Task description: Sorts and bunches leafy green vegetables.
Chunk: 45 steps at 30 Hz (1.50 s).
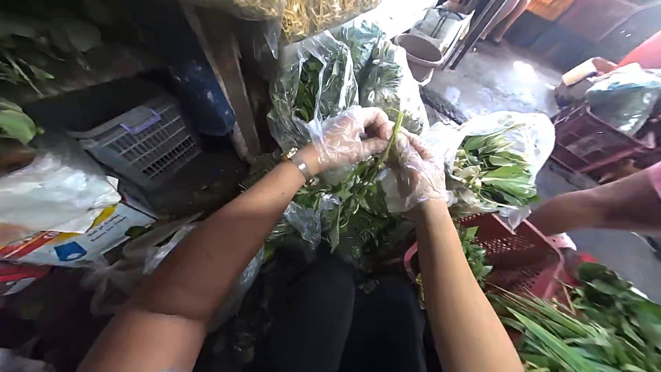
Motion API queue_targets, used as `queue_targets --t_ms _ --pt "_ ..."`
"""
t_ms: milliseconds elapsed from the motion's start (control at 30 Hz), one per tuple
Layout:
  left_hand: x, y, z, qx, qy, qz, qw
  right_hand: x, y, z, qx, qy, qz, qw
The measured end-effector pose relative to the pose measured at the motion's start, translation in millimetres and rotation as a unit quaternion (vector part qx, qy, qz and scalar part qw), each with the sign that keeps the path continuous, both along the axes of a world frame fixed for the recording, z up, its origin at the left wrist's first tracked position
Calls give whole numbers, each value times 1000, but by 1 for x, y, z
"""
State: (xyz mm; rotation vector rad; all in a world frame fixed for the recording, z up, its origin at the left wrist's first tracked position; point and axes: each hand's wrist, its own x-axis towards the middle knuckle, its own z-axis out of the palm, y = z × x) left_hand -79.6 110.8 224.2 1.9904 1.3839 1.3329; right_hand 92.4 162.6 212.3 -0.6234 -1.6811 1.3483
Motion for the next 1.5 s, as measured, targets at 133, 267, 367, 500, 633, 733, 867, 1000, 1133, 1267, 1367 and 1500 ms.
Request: queue_targets --t_ms 133,267,367,500,633,733,867,1000,1133,1267,1367,1500 --pt "2 -9 -14 32 36 140 989 -3 0 -9 13 8 51 999" --pt "30 -32 -17 -63 98 207 971 -10 -4 -13 -22 29 24 999" --pt "39 -39 -39 -58 -23 177 982 -13 -12 -21 15 15 -13 1000" --pt "38 -32 -55 -82 -107 166 977 2 8 -23 198 -112 -36 973" --pt "28 -41 -55 -121 -160 101 974 22 25 -9 237 -114 -6 965" --pt "28 -44 -59 -123 -148 104 976 15 5 -14 144 -178 123 966" --pt "24 -54 -67 -92 -103 125 983 13 -3 -18 144 -247 175 942" --pt "23 -68 -51 -121 15 126 985 29 -5 -11 300 -281 187 892" --pt "15 -85 -54 -109 61 125 984 91 6 11 430 -401 -12 809" --pt "-27 -104 -68 -109 -151 196 963 199 42 -9 277 -561 -131 769" --pt "-33 -98 -63 -80 -319 129 935 218 37 -34 151 -710 -100 681" --pt "-30 -85 -40 -34 -386 81 918 168 12 -58 270 -517 -47 811"
